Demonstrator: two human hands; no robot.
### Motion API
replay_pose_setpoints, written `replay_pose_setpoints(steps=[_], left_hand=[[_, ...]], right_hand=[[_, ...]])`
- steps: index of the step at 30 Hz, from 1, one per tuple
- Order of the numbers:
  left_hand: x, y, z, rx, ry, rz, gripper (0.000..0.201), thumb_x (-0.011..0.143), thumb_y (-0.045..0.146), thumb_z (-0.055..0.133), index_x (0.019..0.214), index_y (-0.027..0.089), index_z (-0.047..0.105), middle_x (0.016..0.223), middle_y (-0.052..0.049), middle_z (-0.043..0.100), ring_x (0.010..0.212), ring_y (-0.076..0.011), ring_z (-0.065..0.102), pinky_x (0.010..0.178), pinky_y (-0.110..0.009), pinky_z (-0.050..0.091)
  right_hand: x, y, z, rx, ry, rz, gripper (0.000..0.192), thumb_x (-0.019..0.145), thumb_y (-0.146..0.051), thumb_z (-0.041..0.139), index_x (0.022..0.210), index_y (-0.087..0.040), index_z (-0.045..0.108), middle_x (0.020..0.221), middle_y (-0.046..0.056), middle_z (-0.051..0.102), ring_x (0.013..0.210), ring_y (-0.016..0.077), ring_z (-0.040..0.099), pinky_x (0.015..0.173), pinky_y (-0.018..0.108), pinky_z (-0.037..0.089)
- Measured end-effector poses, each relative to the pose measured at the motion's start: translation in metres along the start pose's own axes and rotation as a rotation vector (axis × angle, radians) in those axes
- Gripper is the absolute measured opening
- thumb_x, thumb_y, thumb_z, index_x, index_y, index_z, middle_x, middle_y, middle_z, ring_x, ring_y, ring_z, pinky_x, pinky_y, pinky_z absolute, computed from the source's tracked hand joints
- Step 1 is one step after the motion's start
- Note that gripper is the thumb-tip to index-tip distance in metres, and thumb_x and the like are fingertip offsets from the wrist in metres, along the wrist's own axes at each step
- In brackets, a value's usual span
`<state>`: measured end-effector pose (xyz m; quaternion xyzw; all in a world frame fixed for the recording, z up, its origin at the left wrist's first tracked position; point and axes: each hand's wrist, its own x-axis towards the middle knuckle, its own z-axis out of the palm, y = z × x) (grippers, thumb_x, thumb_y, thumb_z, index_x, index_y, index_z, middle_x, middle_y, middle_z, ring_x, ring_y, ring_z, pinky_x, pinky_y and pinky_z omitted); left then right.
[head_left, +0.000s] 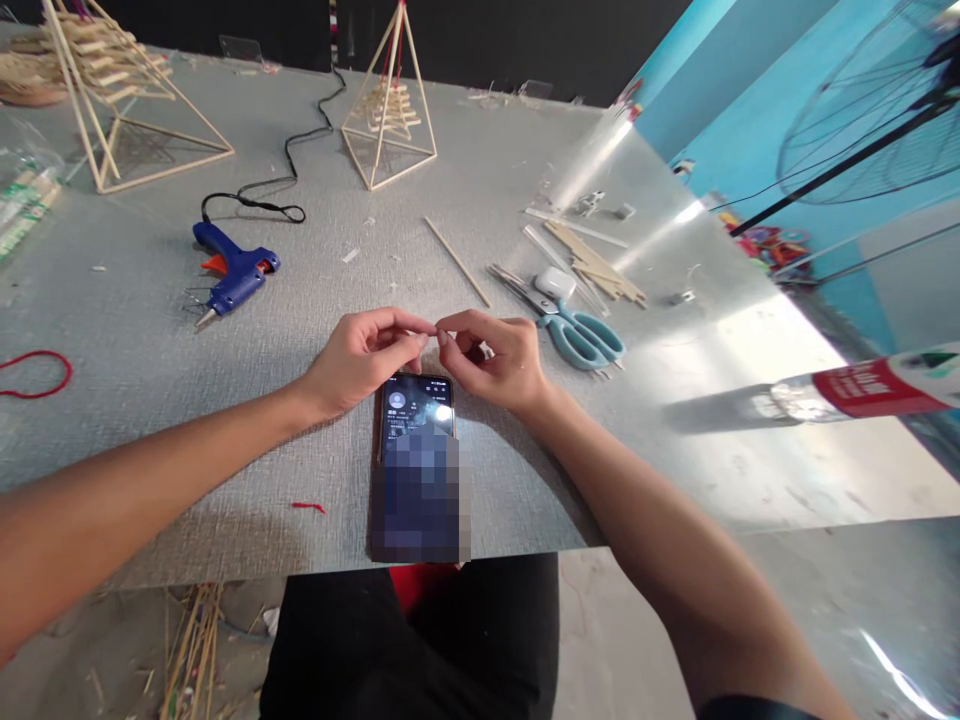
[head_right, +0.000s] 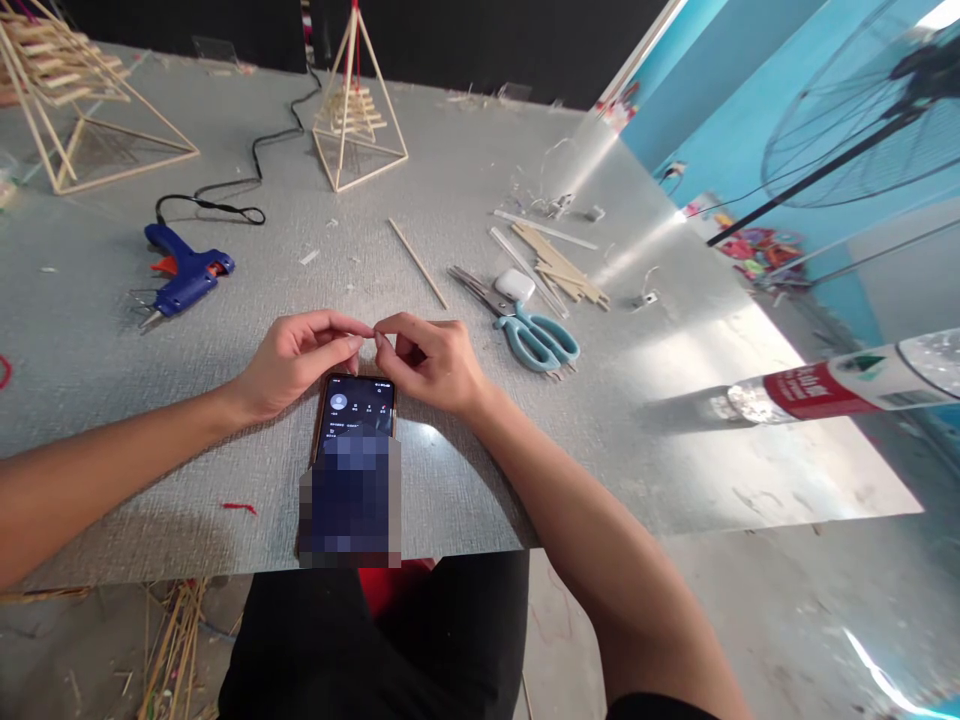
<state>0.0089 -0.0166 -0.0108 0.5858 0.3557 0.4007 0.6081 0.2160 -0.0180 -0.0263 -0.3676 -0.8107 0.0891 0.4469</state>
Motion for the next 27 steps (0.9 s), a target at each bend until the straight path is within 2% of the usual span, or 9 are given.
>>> replay_pose_setpoints(steps=[23,25,26,27], left_hand=[[0.0,0.002,0.0,-0.025,-0.001,0.008,0.017,0.087,0.025,0.07,0.098,0.015,0.077,0.07,0.0,0.067,0.068,-0.0105,0.062,0.069,-0.027,0.048],[0.002,0.001,-0.001,-0.056,0.037,0.015,0.014,0.087,0.024,0.068,0.094,0.016,0.077,0.069,0.0,0.067,0.068,-0.0104,0.061,0.07,-0.026,0.049],[0.003,0.0,-0.002,-0.084,0.075,0.017,0.013,0.087,0.024,0.067,0.092,0.017,0.076,0.069,0.0,0.067,0.068,-0.0104,0.061,0.07,-0.026,0.049],[0.004,-0.001,-0.003,-0.12,0.119,0.017,0.012,0.087,0.024,0.066,0.09,0.017,0.075,0.068,0.0,0.066,0.067,-0.0105,0.061,0.069,-0.026,0.049]], right_hand=[[-0.001,0.003,0.0,0.025,-0.015,0.014,0.007,0.093,-0.02,0.061,0.092,-0.023,0.067,0.055,-0.009,0.049,0.045,0.0072,0.042,0.048,0.023,0.038],[0.001,-0.001,-0.005,0.041,-0.064,0.015,0.012,0.094,-0.026,0.065,0.105,-0.023,0.068,0.067,-0.005,0.06,0.055,0.0108,0.053,0.056,0.027,0.048],[0.003,-0.005,-0.008,0.063,-0.11,0.018,0.026,0.093,-0.031,0.068,0.118,-0.023,0.066,0.082,0.001,0.068,0.068,0.0148,0.062,0.065,0.031,0.054],[0.004,-0.01,-0.011,0.098,-0.175,0.017,0.049,0.09,-0.039,0.074,0.133,-0.022,0.06,0.106,0.008,0.072,0.089,0.0212,0.069,0.079,0.038,0.059]])
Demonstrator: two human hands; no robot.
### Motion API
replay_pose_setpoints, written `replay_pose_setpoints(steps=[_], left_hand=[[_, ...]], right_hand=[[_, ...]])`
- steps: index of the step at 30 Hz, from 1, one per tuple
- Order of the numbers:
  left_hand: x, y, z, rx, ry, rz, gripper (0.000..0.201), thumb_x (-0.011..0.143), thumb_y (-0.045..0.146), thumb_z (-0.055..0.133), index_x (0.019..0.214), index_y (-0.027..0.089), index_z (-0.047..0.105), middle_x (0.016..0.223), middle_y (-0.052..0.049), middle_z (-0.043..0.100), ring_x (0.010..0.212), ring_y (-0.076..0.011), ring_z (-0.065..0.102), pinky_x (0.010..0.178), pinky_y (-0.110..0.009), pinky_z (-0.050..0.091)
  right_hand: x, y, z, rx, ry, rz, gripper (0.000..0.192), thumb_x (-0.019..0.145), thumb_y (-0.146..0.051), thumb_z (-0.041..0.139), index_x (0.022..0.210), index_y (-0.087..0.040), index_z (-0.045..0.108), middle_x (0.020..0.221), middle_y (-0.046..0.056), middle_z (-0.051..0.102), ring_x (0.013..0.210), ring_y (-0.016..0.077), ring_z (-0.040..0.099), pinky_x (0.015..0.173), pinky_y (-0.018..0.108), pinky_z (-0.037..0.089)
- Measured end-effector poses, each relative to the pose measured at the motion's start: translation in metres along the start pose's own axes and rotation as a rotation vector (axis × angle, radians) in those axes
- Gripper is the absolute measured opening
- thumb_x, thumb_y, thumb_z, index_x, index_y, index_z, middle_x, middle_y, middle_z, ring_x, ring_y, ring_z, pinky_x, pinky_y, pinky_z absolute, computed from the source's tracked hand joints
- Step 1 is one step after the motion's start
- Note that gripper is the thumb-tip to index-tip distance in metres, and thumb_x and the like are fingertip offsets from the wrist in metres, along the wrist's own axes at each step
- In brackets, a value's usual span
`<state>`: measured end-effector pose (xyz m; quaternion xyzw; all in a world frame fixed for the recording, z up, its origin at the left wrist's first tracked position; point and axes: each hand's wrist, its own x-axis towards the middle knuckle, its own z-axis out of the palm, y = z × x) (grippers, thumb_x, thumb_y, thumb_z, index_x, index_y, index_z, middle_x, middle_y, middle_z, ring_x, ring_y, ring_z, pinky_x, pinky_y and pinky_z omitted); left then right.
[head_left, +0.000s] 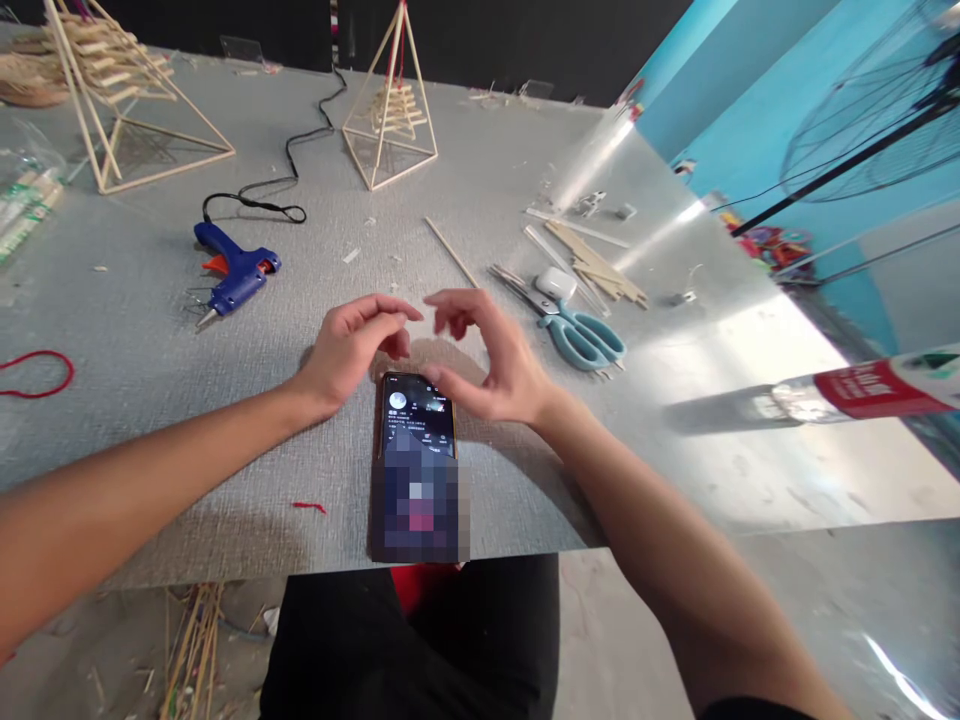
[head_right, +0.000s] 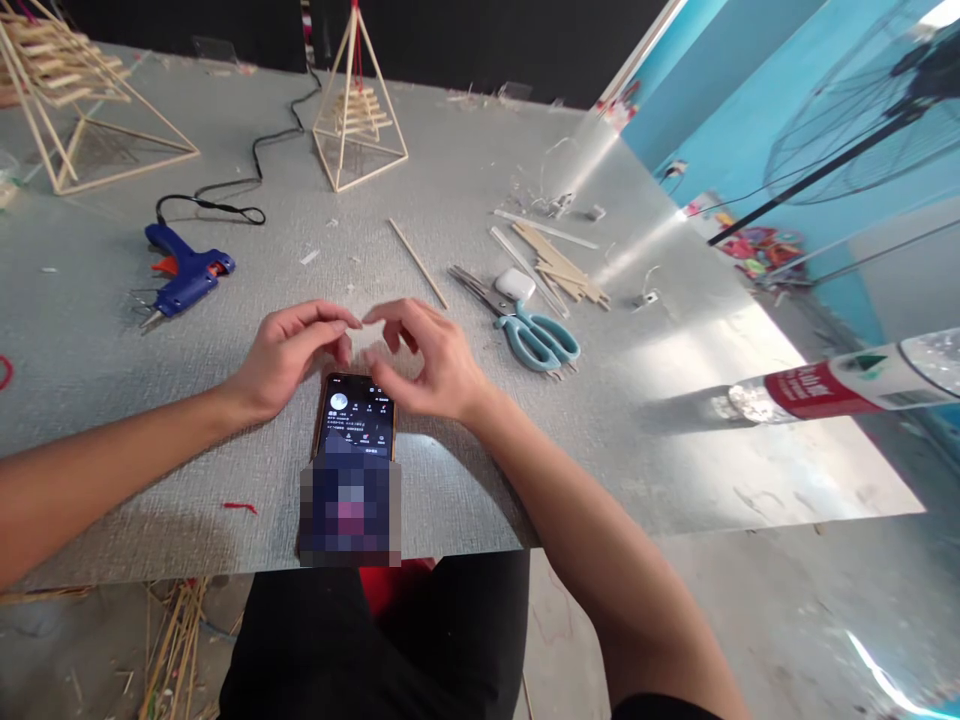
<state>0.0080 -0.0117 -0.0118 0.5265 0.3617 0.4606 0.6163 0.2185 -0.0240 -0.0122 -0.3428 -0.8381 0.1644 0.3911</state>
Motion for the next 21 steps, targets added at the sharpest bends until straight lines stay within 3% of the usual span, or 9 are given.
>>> replay_pose_setpoints(steps=[1,3,5,7,11,21], left_hand=[[0.001,-0.001,-0.001,-0.042,0.045,-0.002,0.012,0.086,0.024,0.064,0.089,0.018,0.074,0.066,0.001,0.064,0.067,-0.0105,0.061,0.069,-0.025,0.049],[0.004,-0.002,-0.001,-0.125,0.114,-0.004,0.012,0.085,0.024,0.062,0.087,0.018,0.072,0.065,0.002,0.062,0.065,-0.0102,0.059,0.068,-0.025,0.049],[0.005,-0.002,0.0,-0.174,0.145,-0.007,0.009,0.083,0.023,0.061,0.082,0.018,0.069,0.067,0.002,0.061,0.065,-0.0093,0.058,0.067,-0.024,0.048],[0.006,-0.001,0.0,-0.185,0.147,-0.009,0.008,0.081,0.022,0.061,0.078,0.017,0.067,0.069,0.002,0.061,0.066,-0.0087,0.057,0.068,-0.024,0.048],[0.005,0.001,0.0,-0.137,0.129,-0.029,0.009,0.082,0.024,0.059,0.08,0.018,0.066,0.063,0.002,0.058,0.065,-0.01,0.057,0.069,-0.025,0.049],[0.006,0.001,-0.002,-0.139,0.123,-0.054,0.01,0.083,0.023,0.061,0.083,0.018,0.068,0.06,0.002,0.057,0.063,-0.0091,0.056,0.069,-0.024,0.049]], right_hand=[[0.0,-0.006,-0.003,0.042,-0.08,0.004,0.075,0.085,-0.048,0.079,0.149,-0.021,0.048,0.133,0.015,0.066,0.115,0.029,0.067,0.095,0.046,0.059],[-0.001,-0.019,-0.007,0.111,-0.279,0.019,0.12,0.075,-0.063,0.085,0.166,-0.022,0.02,0.17,0.021,0.031,0.155,0.0406,0.037,0.121,0.061,0.043],[-0.005,-0.032,-0.008,0.137,-0.467,0.037,0.142,0.068,-0.071,0.088,0.17,-0.026,0.002,0.18,0.017,-0.001,0.166,0.0439,0.001,0.131,0.069,0.022],[-0.01,-0.042,-0.007,0.143,-0.551,0.046,0.151,0.063,-0.073,0.09,0.17,-0.029,-0.007,0.179,0.012,-0.016,0.165,0.0443,-0.016,0.131,0.073,0.009],[-0.015,-0.048,-0.003,0.131,-0.577,0.03,0.159,0.058,-0.07,0.095,0.17,-0.031,-0.011,0.178,0.009,-0.021,0.163,0.0436,-0.022,0.132,0.072,-0.001],[-0.019,-0.049,0.002,0.103,-0.588,-0.009,0.167,0.05,-0.068,0.099,0.169,-0.031,-0.013,0.176,0.008,-0.027,0.163,0.0441,-0.021,0.133,0.068,-0.005]])
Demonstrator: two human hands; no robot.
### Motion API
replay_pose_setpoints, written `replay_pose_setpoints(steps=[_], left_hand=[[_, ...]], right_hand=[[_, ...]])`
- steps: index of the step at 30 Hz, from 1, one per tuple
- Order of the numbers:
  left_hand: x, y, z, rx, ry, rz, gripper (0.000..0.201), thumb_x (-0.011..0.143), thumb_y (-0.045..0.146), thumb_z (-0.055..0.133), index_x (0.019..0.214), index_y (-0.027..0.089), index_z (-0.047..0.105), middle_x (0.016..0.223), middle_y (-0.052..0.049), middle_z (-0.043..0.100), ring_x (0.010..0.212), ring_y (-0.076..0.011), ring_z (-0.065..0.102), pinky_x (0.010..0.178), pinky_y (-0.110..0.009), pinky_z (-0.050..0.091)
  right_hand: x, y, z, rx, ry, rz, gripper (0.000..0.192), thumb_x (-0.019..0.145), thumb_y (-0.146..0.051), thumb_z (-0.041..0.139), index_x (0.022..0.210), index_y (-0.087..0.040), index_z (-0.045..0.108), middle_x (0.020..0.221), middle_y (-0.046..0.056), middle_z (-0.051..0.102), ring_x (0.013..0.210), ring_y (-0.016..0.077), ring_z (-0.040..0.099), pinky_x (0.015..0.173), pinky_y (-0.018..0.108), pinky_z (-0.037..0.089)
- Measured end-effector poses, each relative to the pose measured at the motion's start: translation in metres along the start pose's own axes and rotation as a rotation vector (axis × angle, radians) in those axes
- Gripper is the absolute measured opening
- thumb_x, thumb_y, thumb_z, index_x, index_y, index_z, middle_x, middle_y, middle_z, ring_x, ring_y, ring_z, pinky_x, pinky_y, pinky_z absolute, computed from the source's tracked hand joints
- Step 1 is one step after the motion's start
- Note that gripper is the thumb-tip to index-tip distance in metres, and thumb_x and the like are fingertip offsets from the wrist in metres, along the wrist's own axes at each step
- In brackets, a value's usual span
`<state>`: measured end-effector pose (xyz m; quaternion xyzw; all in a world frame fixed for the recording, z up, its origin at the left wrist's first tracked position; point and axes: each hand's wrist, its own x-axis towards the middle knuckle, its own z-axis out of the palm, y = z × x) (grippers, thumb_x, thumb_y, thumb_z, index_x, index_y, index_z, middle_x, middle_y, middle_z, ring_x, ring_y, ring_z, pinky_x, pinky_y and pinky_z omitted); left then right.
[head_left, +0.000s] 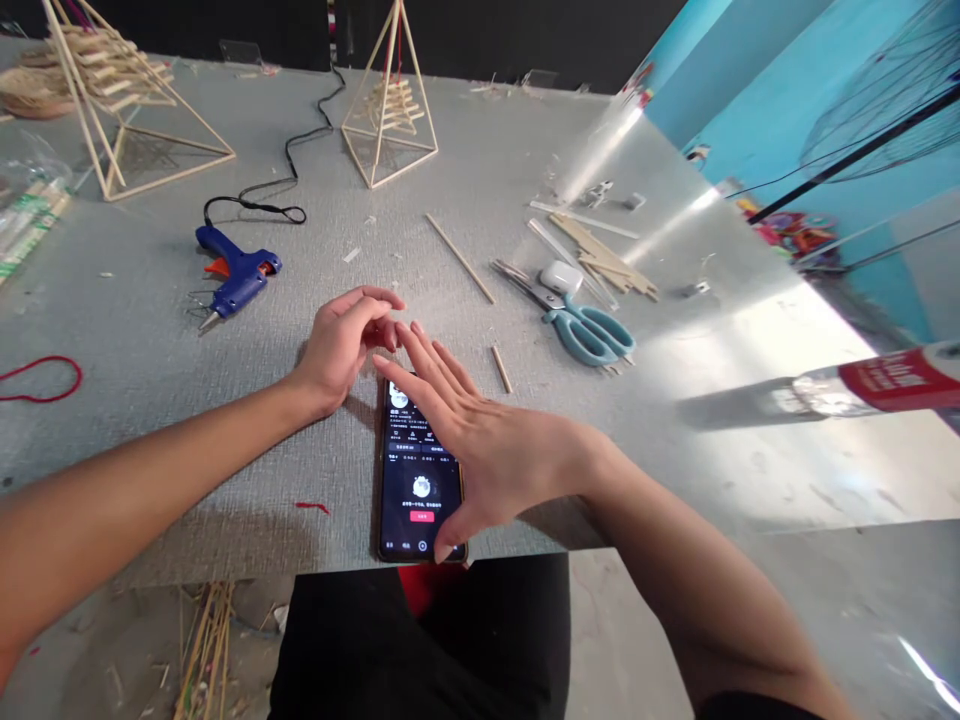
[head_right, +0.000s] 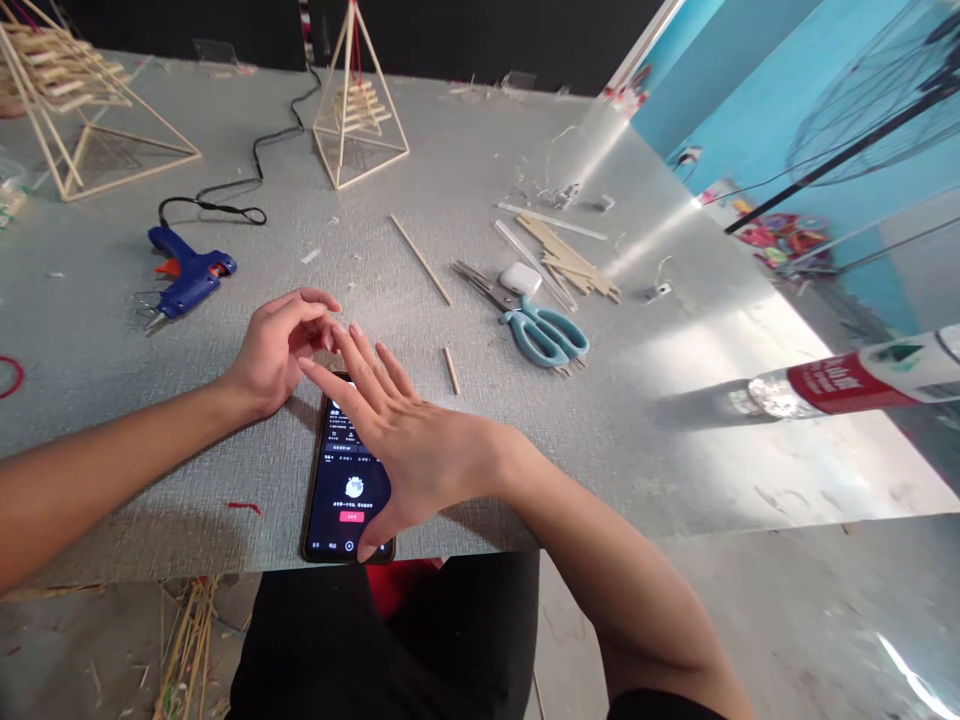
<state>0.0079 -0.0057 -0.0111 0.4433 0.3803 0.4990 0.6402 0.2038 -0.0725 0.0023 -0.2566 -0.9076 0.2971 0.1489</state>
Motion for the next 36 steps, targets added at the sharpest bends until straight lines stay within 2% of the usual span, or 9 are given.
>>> replay_pose_setpoints(steps=[3,5,12,15,20,24,36], left_hand=[[-0.001,0.001,0.001,0.002,0.002,0.012,0.009,0.082,0.024,0.06,0.082,0.018,0.067,0.062,0.003,0.057,0.063,-0.0087,0.055,0.068,-0.023,0.049],[-0.001,0.002,0.002,0.012,0.008,0.022,0.009,0.082,0.025,0.061,0.083,0.018,0.066,0.066,0.002,0.058,0.065,-0.0089,0.057,0.069,-0.024,0.05],[-0.003,0.003,0.002,0.031,0.005,-0.001,0.022,0.083,0.026,0.064,0.104,0.02,0.067,0.067,0.004,0.061,0.067,-0.0111,0.059,0.07,-0.025,0.051],[-0.003,0.003,0.002,0.044,-0.003,0.005,0.024,0.084,0.027,0.063,0.106,0.02,0.068,0.066,0.004,0.061,0.067,-0.0115,0.059,0.071,-0.026,0.051],[-0.003,0.001,0.0,0.065,-0.017,0.013,0.025,0.085,0.03,0.063,0.107,0.021,0.07,0.067,0.003,0.062,0.067,-0.012,0.06,0.072,-0.027,0.051],[-0.002,-0.001,-0.002,0.06,-0.049,0.017,0.025,0.086,0.03,0.064,0.108,0.02,0.071,0.067,0.004,0.061,0.067,-0.0114,0.061,0.071,-0.026,0.051],[-0.001,-0.001,-0.002,0.079,-0.053,0.023,0.027,0.086,0.029,0.063,0.11,0.02,0.072,0.067,0.003,0.062,0.067,-0.012,0.06,0.071,-0.026,0.051]], right_hand=[[0.001,0.0,-0.003,0.018,0.019,0.0,0.165,0.052,-0.072,0.096,0.169,-0.032,-0.013,0.178,0.008,-0.022,0.164,0.0432,-0.019,0.134,0.068,-0.002],[0.002,0.001,-0.007,0.024,0.081,0.001,0.158,0.058,-0.073,0.093,0.17,-0.032,-0.01,0.18,0.008,-0.012,0.165,0.0424,-0.013,0.135,0.068,0.004],[0.009,0.019,-0.018,0.027,0.386,-0.01,0.101,0.093,-0.054,0.073,0.169,-0.032,0.01,0.174,0.012,0.028,0.162,0.0354,0.029,0.132,0.06,0.03],[0.011,0.027,-0.019,0.05,0.458,0.008,0.082,0.098,-0.047,0.067,0.165,-0.029,0.023,0.168,0.014,0.04,0.157,0.0326,0.039,0.128,0.058,0.036],[0.014,0.035,-0.015,0.097,0.513,0.028,0.066,0.1,-0.04,0.063,0.159,-0.026,0.037,0.155,0.015,0.056,0.146,0.0307,0.053,0.122,0.057,0.043],[0.016,0.037,-0.013,0.102,0.557,0.054,0.057,0.101,-0.031,0.058,0.155,-0.026,0.043,0.148,0.014,0.061,0.141,0.0287,0.058,0.116,0.054,0.047],[0.018,0.035,-0.013,0.098,0.589,0.038,0.054,0.099,-0.029,0.057,0.152,-0.028,0.046,0.148,0.013,0.063,0.14,0.0289,0.059,0.111,0.053,0.052]])
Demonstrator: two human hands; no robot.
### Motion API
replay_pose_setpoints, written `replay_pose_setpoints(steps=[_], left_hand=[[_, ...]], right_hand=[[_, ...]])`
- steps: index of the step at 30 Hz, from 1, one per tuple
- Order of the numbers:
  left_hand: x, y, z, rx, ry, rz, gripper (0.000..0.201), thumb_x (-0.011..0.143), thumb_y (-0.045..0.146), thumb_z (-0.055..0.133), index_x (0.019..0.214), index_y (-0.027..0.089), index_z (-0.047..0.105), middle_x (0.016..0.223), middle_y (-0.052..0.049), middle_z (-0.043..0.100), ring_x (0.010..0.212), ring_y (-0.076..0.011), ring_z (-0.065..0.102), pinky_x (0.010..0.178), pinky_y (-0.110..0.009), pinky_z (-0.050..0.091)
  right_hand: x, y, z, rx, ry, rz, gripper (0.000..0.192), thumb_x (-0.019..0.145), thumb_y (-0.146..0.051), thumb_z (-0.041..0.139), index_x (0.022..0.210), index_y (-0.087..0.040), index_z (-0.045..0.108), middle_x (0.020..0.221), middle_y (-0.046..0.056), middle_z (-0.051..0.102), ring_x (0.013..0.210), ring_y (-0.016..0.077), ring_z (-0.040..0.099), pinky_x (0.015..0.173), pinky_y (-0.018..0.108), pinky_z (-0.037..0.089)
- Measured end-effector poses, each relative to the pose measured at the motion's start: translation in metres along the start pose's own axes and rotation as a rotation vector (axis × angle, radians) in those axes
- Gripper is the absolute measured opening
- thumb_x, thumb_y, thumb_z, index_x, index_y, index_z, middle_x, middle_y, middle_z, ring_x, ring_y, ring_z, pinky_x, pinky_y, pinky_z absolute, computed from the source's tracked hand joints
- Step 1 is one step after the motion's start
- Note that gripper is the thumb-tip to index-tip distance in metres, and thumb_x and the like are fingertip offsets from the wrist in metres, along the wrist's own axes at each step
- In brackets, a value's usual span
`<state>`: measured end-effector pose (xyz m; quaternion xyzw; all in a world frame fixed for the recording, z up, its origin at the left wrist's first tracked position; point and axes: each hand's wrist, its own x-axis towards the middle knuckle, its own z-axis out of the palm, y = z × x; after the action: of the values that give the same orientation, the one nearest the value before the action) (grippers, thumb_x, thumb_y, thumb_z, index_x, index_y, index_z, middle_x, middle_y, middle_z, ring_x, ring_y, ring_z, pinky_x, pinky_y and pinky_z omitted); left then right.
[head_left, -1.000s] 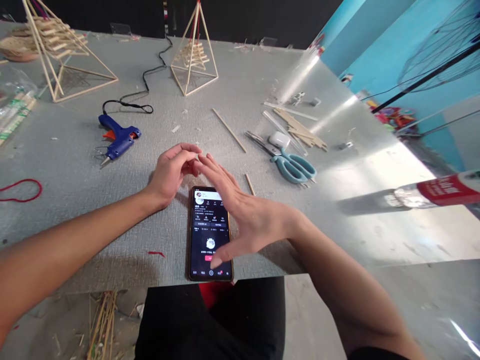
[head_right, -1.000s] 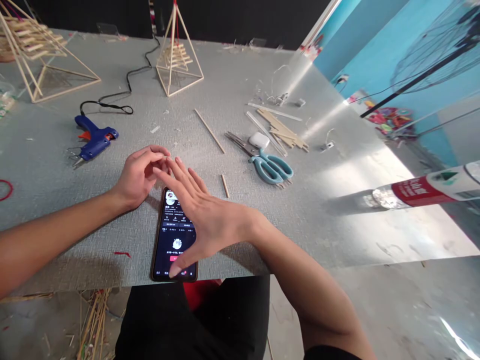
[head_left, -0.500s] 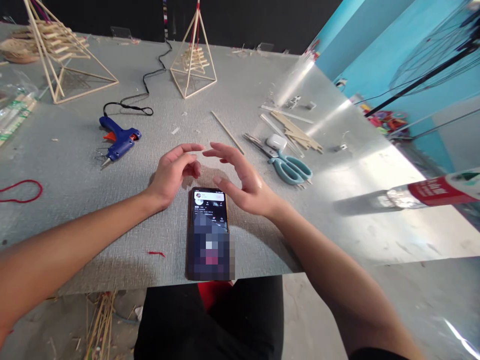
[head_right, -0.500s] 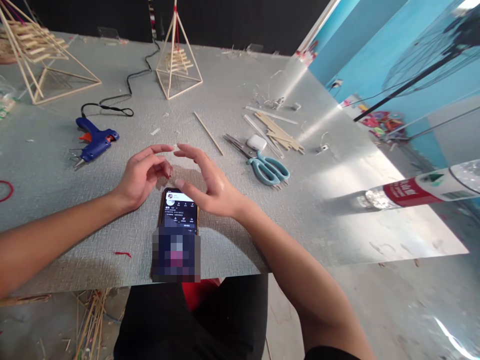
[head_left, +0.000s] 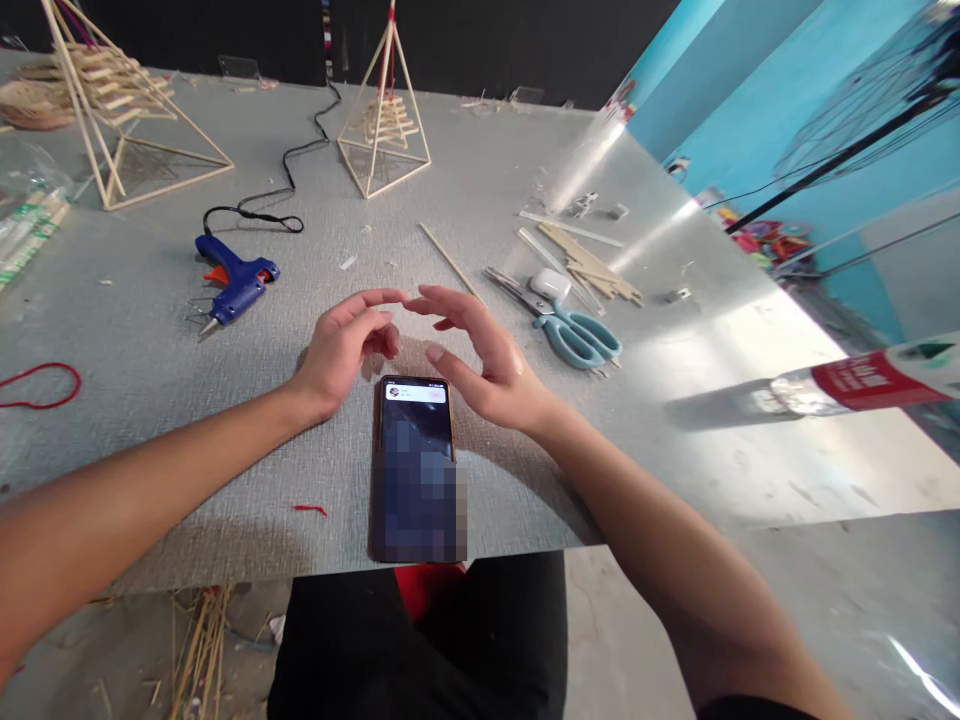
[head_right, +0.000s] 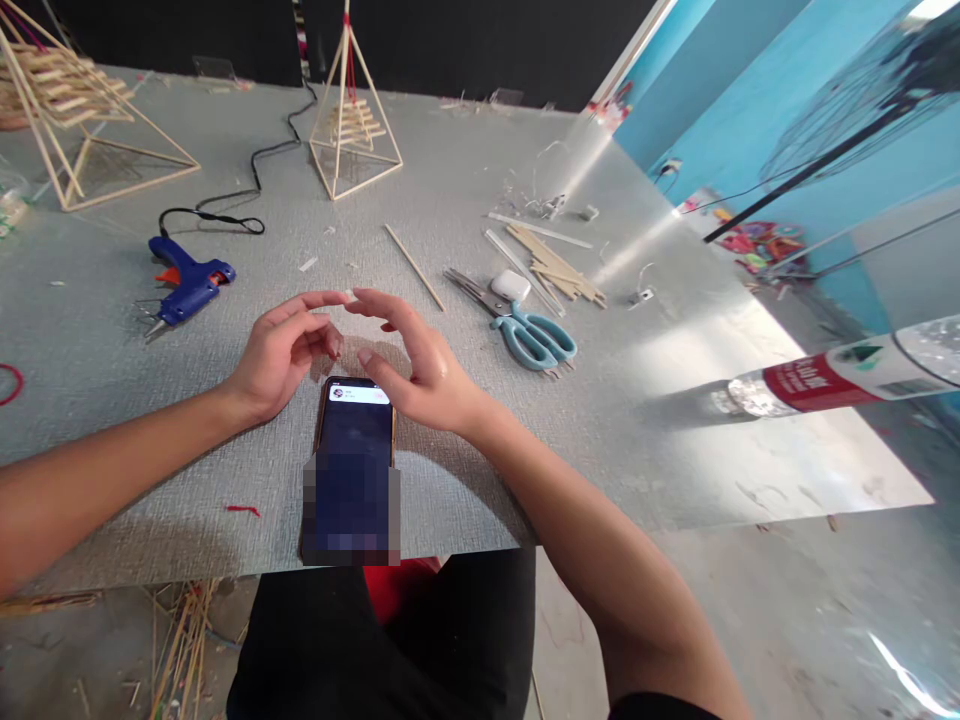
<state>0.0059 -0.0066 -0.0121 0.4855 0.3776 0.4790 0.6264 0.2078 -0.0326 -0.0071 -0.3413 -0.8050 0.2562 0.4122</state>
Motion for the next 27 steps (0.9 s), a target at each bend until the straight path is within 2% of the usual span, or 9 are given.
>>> replay_pose_setpoints(steps=[11,27], left_hand=[[-0.0013,0.0008,0.001,-0.035,0.005,-0.011,0.03,0.085,0.027,0.065,0.113,0.021,0.072,0.067,0.003,0.063,0.067,-0.011,0.06,0.071,-0.025,0.051],[-0.0013,0.001,0.0011,-0.007,0.006,-0.006,0.036,0.085,0.027,0.063,0.119,0.019,0.071,0.067,0.003,0.062,0.068,-0.0116,0.06,0.072,-0.026,0.051]], right_hand=[[0.0002,0.0005,-0.0001,-0.005,0.037,0.018,0.05,0.099,-0.029,0.056,0.149,-0.026,0.048,0.148,0.013,0.064,0.136,0.0273,0.061,0.108,0.051,0.053],[-0.0002,0.0025,0.0006,-0.012,0.022,0.011,0.051,0.099,-0.029,0.056,0.15,-0.025,0.048,0.148,0.014,0.064,0.136,0.0278,0.062,0.107,0.051,0.054]])
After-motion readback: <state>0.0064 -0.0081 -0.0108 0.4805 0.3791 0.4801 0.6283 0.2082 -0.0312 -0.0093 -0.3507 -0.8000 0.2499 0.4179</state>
